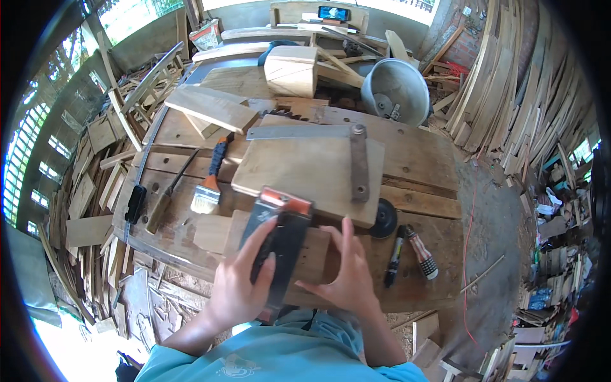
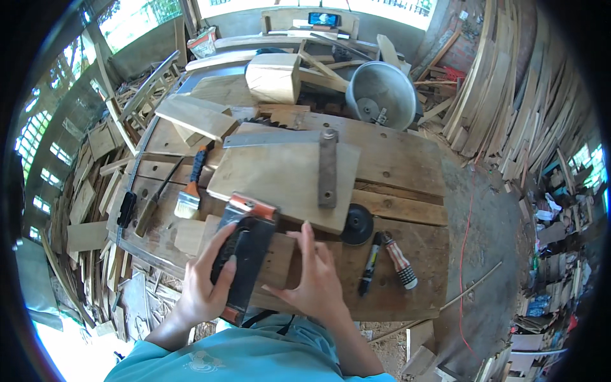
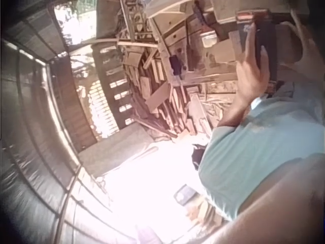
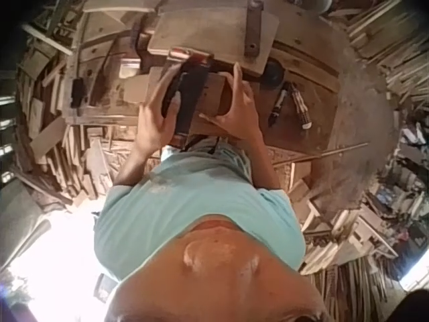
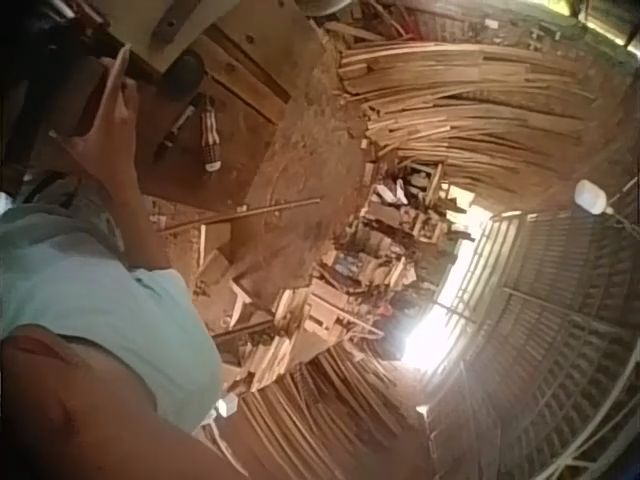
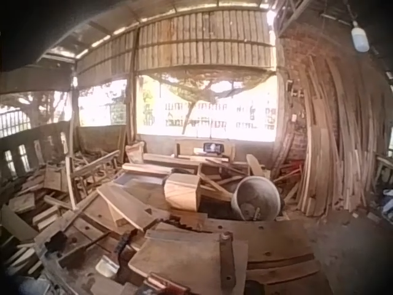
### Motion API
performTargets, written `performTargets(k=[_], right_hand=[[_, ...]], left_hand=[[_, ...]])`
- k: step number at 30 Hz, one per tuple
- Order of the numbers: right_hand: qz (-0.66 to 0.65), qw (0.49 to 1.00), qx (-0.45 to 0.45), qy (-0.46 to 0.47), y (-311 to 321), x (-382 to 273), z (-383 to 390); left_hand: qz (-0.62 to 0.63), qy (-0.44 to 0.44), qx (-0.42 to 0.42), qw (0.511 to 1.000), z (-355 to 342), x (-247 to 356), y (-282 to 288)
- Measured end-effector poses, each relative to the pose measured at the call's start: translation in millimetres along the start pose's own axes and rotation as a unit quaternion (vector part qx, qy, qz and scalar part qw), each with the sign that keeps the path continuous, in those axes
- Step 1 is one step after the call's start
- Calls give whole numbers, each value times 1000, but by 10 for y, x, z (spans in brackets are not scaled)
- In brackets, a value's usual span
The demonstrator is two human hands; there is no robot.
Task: Measuring, sanding, and using a rotary tool on wood pieces in a workshop environment.
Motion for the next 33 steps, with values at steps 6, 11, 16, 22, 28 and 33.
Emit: performTargets(k=[6, 11, 16, 22, 28, 33], right_hand=[[-11, 1000, -3, -19, -68, 69, 35], [-107, 993, 2, -56, -138, 82, 13], [-47, 997, -3, -53, -124, 76, 12], [-23, 998, -8, -50, -93, 69, -5], [23, 1000, 8, 16, -2, -85, -29], [-81, 996, 32, 31, 43, 64, 60]], left_hand=[[31, 105, 31, 993, -97, -494, 377], [29, 20, -43, 998, 167, -348, 305], [44, 125, -14, 991, -21, -812, 524], [46, -46, 23, 998, 67, -526, 577], [149, 105, 160, 970, 180, -1109, 893], [134, 124, 190, 965, 354, -1187, 869]])
Point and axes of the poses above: each hand's wrist, its own z-axis away from the middle knuckle, its own y-axis out of the back of the hand, x = y × z, the point moved 10 cm from there along -z, towards the middle knuckle, and after that the axes turned 1 degree about -y, right-handed, at the moved point
